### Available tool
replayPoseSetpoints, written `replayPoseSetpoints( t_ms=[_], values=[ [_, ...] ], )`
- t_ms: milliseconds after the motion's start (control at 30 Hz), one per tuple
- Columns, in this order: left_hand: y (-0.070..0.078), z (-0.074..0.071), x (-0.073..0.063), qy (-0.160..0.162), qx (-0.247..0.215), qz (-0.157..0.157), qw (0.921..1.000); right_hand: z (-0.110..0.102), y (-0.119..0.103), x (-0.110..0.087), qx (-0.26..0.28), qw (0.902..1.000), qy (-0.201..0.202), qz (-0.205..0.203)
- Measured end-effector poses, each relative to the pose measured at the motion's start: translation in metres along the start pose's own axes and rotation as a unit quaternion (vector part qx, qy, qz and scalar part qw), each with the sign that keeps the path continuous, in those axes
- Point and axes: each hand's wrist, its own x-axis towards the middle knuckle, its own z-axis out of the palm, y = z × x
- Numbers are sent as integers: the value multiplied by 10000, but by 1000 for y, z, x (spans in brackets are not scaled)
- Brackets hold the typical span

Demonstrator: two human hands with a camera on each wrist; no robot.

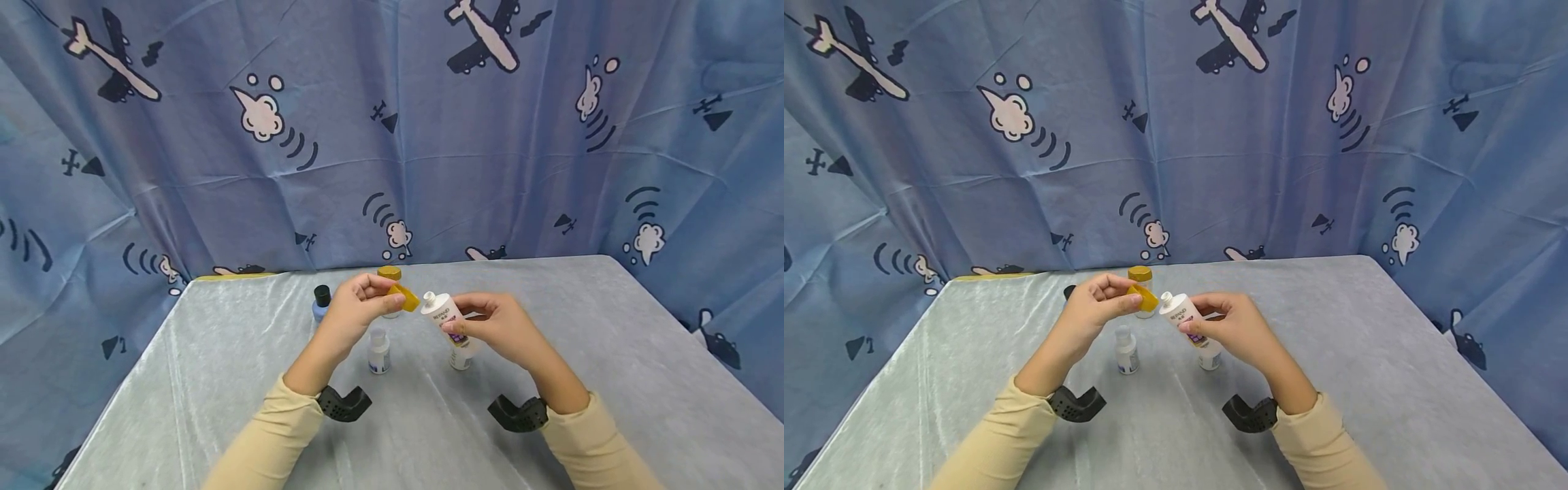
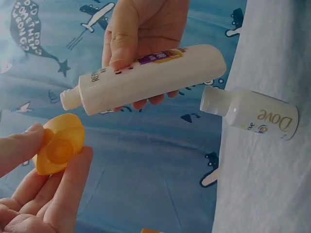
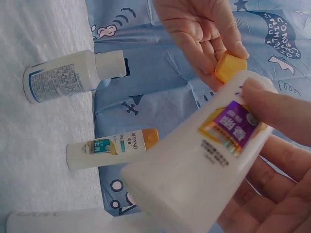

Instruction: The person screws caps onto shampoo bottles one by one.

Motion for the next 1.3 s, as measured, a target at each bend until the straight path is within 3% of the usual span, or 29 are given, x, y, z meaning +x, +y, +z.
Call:
replayPoseSetpoints(
  t_ms=[300, 700, 900, 1300],
  values=[
    [-5, -3, -4, -120, -221, 172, 9995, 5, -1, -4, -142, 9998, -96, -119],
    [-6, -2, -9, -182, -17, 146, 9997, 12, 2, -2, -104, 9998, -169, -75],
    [-8, -3, -10, -175, 339, 273, 9989, 15, 6, 0, -129, 9996, -196, -143],
    [-5, -1, -14, -178, 954, 243, 9950, 19, 5, -1, -160, 9991, -310, -248]
  ],
)
